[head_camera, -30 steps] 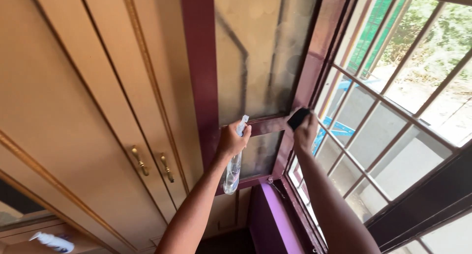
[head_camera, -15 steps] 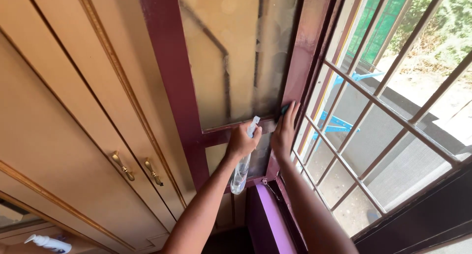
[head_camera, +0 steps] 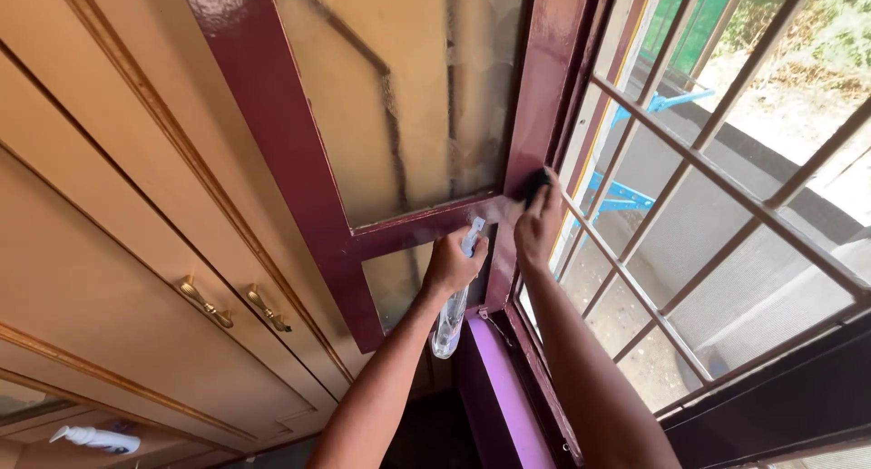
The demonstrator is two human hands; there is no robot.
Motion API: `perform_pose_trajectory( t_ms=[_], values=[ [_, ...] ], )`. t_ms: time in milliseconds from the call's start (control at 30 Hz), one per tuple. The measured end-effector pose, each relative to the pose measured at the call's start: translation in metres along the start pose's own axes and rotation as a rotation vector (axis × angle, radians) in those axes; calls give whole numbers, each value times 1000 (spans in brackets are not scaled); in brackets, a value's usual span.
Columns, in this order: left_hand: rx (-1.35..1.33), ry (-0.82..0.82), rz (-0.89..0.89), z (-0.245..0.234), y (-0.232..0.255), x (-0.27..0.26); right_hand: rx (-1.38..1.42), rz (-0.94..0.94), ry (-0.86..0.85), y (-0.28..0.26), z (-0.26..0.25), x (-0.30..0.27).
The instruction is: Cleaning the glass panes of a window or door using a spray bottle and a cloth.
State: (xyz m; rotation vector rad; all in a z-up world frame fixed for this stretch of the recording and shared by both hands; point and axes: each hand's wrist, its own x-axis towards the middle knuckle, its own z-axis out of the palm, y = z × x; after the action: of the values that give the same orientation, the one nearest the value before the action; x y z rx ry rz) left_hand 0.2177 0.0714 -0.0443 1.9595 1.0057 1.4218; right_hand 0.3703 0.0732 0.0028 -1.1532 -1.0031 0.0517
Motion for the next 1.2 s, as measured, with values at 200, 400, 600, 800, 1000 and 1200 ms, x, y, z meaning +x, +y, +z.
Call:
perform_pose_trajectory(
  t_ms=[200,400,600,800,1000,1200],
  values=[
    [15,26,76,10,-24,-13,-96,185,-137,85,-8,-38],
    [-77,-172,-191,12,-34,-20,-132,525,-353,174,-47,-91],
    [-70,-278,-96,9,-54,-25,-67,820,-130,209,-77,-134],
    [-190,-453,83,7,-52,-44,213,868,167,167,-116,-179],
    [-278,-794,-58,-1,8,-88,393,944,456,48,-174,-234],
    [-407,-906,34,37,52,-153,283,838,584,-33,-263,-282]
  ],
)
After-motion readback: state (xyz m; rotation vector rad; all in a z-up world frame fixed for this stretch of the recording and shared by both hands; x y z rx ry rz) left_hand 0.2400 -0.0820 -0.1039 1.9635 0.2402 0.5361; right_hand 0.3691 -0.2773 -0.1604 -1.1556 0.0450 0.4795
